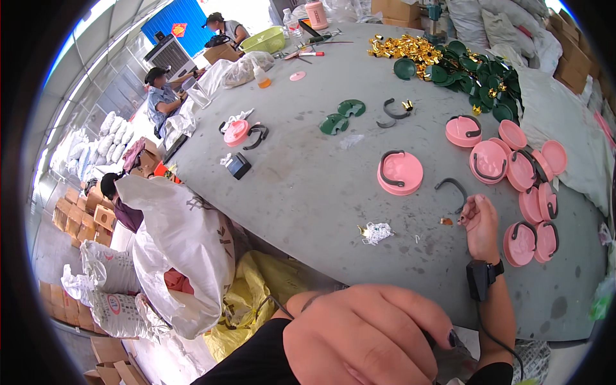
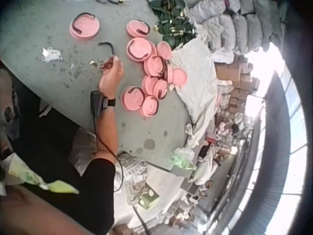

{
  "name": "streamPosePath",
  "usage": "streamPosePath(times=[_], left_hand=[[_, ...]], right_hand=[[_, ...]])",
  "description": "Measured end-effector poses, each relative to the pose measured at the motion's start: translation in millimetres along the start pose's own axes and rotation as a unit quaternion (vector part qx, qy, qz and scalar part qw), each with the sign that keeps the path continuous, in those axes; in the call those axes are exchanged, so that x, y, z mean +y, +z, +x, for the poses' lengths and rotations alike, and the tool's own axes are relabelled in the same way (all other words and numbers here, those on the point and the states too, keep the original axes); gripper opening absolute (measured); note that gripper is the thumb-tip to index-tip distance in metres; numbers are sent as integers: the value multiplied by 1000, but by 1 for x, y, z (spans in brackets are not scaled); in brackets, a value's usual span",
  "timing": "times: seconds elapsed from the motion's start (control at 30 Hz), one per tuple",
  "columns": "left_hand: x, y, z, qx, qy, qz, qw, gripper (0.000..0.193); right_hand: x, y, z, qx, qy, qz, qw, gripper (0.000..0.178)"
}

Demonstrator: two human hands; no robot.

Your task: The person is assembling and inspecting small plastic components in a manufacturing environment.

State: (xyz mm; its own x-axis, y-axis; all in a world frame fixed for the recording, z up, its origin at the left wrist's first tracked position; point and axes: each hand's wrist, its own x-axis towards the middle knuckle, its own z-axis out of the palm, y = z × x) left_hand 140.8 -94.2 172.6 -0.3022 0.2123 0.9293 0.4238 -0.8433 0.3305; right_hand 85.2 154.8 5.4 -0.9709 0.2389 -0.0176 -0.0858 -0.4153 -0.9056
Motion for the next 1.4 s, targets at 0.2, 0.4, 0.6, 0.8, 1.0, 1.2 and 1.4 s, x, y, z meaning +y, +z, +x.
streamPosePath(times=[0.2, 0.4, 0.6, 0.8, 1.0, 1.2, 1.4], left_hand=[[2, 1, 0, 15, 9, -21, 1000, 24], [15, -1, 7, -23, -11, -4, 1000, 11], [-20, -25, -6, 24, 28, 63, 997, 6], [-111, -51, -36, 181, -194, 215, 940, 16], [-216, -86, -81, 17, -261, 440, 859, 15], [-233, -93, -101, 39, -375, 292, 879, 11], [-224, -92, -95, -27, -345, 342, 873, 19]], right_hand=[[1, 1, 0, -5, 3, -11, 1000, 20], [1, 0, -1, -5, -3, -16, 1000, 18], [2, -2, 1, 7, 8, -6, 1000, 17], [9, 0, -5, -14, 25, 52, 998, 23], [11, 2, 4, -49, 38, 67, 996, 32], [3, -8, 5, -18, 18, 11, 1000, 22], [-2, -15, 12, 47, -51, -95, 993, 14]])
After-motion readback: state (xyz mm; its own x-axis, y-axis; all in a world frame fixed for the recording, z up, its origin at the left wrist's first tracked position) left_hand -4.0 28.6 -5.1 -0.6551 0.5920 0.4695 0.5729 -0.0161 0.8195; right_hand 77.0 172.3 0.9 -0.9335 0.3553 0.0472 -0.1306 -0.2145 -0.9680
